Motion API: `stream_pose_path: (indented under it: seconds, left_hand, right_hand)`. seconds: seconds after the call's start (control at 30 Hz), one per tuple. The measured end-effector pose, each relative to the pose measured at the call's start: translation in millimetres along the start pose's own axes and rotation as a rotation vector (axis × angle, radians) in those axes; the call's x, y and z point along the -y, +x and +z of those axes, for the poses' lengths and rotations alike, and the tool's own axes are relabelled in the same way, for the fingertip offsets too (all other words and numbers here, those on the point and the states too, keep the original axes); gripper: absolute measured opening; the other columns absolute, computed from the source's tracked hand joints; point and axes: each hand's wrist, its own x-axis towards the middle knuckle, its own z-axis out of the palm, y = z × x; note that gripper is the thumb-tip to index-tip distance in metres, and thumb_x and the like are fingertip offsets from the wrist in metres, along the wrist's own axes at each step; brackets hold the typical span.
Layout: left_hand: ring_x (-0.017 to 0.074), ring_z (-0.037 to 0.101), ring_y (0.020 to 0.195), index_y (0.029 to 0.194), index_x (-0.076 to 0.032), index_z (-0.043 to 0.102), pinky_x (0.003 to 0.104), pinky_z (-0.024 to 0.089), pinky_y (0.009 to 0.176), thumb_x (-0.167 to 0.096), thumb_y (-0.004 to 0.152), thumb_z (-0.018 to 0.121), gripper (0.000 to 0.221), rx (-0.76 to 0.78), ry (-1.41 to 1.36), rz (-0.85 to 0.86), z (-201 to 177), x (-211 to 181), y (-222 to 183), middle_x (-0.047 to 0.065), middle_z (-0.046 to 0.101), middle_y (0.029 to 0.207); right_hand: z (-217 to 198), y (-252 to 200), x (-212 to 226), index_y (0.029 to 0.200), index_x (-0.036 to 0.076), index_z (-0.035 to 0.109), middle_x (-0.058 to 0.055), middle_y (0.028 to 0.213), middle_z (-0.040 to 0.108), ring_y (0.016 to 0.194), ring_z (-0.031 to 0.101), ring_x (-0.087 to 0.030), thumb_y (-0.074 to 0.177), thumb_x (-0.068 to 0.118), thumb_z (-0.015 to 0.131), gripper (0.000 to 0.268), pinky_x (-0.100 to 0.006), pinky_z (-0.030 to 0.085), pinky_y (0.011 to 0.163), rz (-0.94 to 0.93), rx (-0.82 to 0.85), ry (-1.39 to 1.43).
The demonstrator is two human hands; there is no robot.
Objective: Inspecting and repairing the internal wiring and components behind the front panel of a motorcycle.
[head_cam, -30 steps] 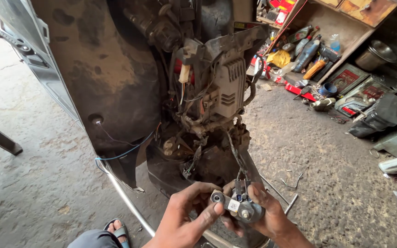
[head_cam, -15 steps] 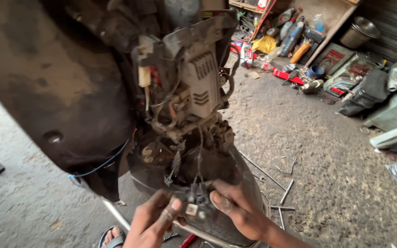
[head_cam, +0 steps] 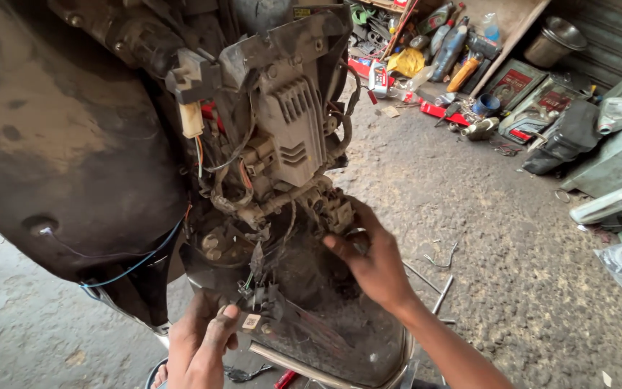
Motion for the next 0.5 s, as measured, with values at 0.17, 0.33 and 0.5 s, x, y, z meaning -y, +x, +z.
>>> stream_pose_path:
  seconds: [0.17,0.33,0.5]
  left_hand:
    - [0.0113,0.052,0.057,0.099,0.002,0.062,0.027,0.042,0.052,-0.016,0.094,0.065,0.018,-0.097,-0.087,0.113,9.4,-10.2,-3.4,0.006,0.060,0.069]
    - [0.0091,0.049,0.057,0.108,0.001,0.057,0.025,0.041,0.050,-0.014,0.094,0.065,0.022,-0.189,-0.096,0.122,17.5,-15.2,-4.4,0.005,0.060,0.075]
    - [0.0126,0.055,0.059,0.113,0.001,0.054,0.027,0.047,0.054,-0.015,0.093,0.066,0.029,-0.195,0.011,0.089,17.6,-28.5,-5.9,0.008,0.066,0.079]
  right_hand:
    - [-10.5,10.9,-7.6,0.150,0.005,0.048,-0.010,0.125,0.072,0.094,0.074,-0.018,0.089,0.018,0.072,0.068,-0.032,0.057,0.083,-0.015,-0.125,0.107]
    - [-14.2,11.7,-21.1,0.147,0.000,0.052,-0.011,0.119,0.073,0.097,0.069,-0.019,0.090,0.004,0.072,0.060,-0.031,0.055,0.088,-0.100,-0.243,0.121]
    - [-11.0,9.6,-24.9,0.144,-0.002,0.040,-0.015,0.136,0.058,0.125,0.059,-0.022,0.098,0.007,0.063,0.052,-0.035,0.051,0.105,-0.187,-0.157,0.428]
